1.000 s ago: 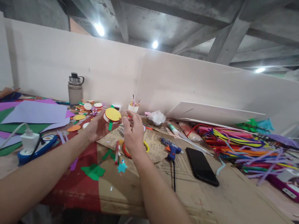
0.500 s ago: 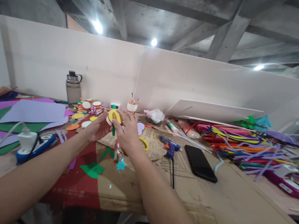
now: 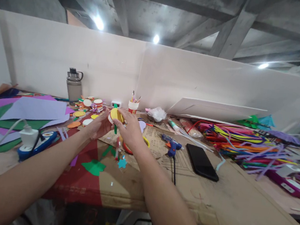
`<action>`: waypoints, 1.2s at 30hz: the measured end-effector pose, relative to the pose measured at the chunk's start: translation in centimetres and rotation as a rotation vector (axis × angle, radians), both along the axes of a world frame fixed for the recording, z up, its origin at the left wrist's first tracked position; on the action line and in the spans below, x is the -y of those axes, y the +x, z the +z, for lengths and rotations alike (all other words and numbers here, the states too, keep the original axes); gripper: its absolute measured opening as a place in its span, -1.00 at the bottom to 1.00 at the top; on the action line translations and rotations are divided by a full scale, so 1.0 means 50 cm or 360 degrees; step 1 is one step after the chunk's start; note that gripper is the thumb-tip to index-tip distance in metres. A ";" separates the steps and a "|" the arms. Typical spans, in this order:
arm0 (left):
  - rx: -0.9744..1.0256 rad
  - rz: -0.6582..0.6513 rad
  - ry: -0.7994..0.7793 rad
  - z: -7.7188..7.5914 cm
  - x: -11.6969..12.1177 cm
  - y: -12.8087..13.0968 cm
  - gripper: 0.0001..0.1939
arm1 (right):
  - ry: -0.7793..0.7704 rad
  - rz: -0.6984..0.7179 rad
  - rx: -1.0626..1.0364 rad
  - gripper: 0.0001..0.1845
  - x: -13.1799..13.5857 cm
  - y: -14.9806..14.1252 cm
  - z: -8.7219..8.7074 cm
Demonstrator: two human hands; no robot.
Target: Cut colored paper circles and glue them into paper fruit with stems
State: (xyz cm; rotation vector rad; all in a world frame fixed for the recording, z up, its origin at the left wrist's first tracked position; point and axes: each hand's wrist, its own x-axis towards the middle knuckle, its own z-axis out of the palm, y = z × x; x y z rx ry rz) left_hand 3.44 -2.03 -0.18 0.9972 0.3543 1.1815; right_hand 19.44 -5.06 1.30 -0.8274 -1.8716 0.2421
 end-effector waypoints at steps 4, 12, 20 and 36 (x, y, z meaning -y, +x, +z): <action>0.0038 0.0006 -0.0016 0.006 0.005 0.003 -0.71 | -0.0040 0.0015 -0.0030 -0.56 -0.003 0.001 -0.004; 0.0012 0.0028 -0.0039 0.010 0.009 0.003 -0.69 | -0.0275 0.0138 -0.0245 -0.61 0.002 0.003 0.010; 0.0037 0.0019 -0.0015 0.019 0.016 0.007 -0.73 | -0.0260 0.0025 -0.0240 -0.59 0.003 0.001 0.007; -0.0053 -0.0049 0.0407 0.018 0.023 -0.013 -0.44 | -0.0468 0.0366 -0.0732 -0.57 -0.006 -0.008 0.003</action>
